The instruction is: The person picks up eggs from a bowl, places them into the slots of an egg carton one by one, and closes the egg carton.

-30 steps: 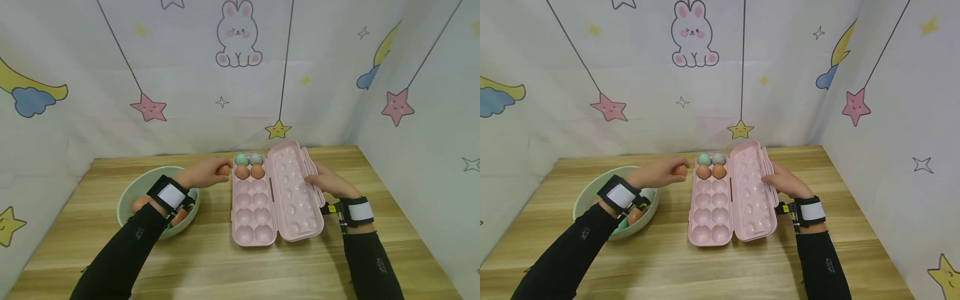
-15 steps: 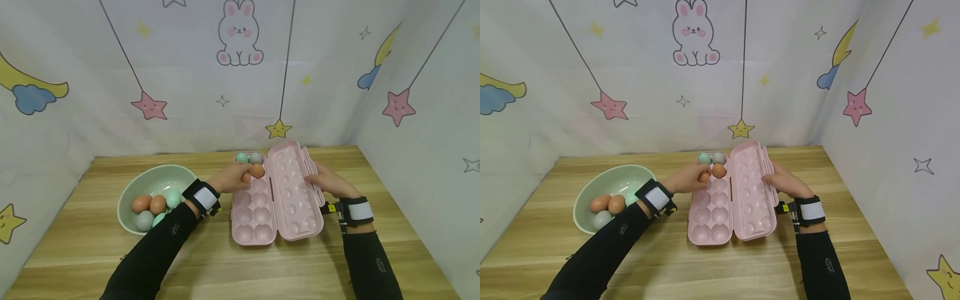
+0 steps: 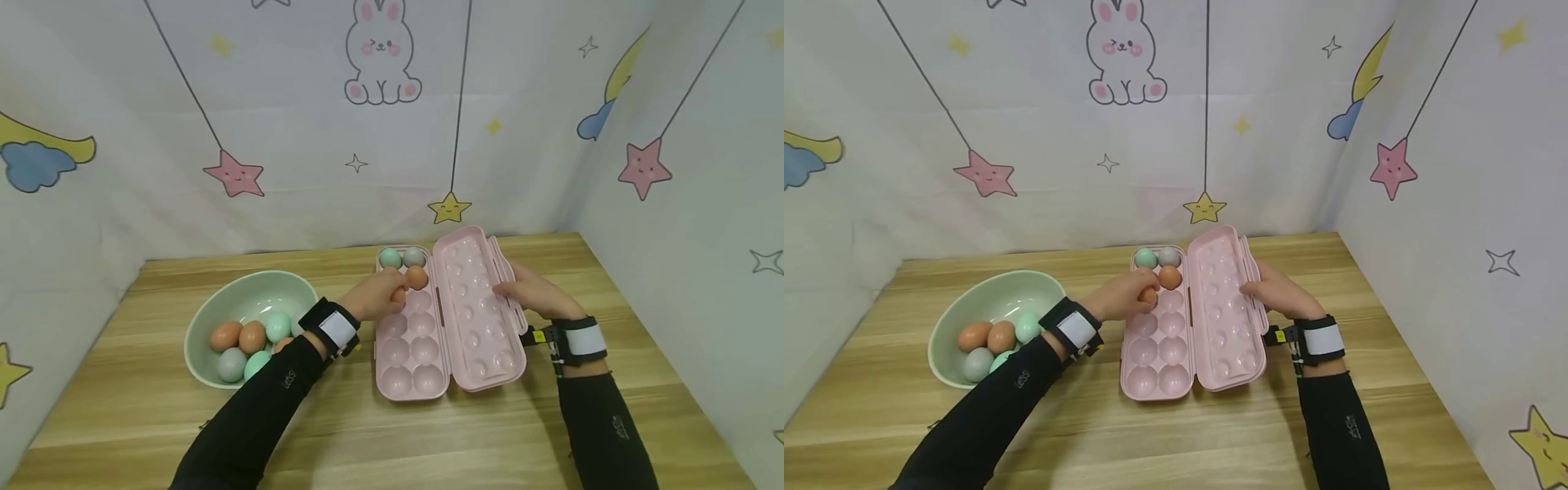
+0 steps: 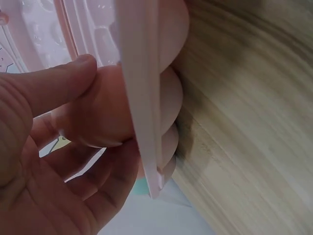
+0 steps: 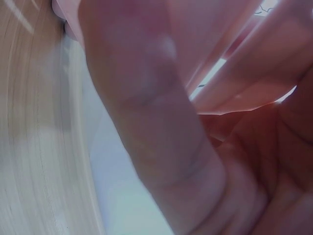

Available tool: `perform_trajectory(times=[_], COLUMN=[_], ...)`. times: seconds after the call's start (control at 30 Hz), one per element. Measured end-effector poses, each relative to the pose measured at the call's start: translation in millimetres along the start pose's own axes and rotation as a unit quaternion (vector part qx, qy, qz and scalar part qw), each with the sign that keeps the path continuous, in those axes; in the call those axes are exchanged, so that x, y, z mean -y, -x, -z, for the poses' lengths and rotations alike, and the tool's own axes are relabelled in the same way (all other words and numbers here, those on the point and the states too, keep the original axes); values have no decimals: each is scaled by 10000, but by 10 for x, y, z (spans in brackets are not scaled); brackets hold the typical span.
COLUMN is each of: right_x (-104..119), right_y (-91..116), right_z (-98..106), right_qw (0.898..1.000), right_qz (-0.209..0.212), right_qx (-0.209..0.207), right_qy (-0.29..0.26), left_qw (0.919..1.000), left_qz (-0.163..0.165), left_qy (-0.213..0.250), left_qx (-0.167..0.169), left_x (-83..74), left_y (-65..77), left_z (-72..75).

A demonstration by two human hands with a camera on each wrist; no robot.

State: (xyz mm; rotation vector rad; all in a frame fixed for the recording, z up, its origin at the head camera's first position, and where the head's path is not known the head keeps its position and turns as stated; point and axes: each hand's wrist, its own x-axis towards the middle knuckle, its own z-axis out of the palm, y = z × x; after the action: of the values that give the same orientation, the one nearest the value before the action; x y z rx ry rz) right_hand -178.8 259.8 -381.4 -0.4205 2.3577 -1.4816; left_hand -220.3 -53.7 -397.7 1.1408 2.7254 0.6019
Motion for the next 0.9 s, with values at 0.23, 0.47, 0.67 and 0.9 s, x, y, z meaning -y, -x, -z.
perform_trajectory(times=[0.23,0.47,0.67,0.9], right_x=[10,10,1,-19], right_y=[-6,-7,-19,-8], right_z=[1,10,13,5], right_qw=[10000,10000,10000,9998], right_qz=[39,29,37,34], right_qx=[12,37,57,125], right_qy=[71,60,-61,-138], left_qw=[9999,9991,9995,9999], left_qz=[44,-199,-93,-85], left_qy=[-101,-288,-216,82], left_qx=[6,-243,-217,-119], left_x=[3,23,26,-31], left_y=[-10,-47,-53,11], left_z=[-19,-29,-17,75])
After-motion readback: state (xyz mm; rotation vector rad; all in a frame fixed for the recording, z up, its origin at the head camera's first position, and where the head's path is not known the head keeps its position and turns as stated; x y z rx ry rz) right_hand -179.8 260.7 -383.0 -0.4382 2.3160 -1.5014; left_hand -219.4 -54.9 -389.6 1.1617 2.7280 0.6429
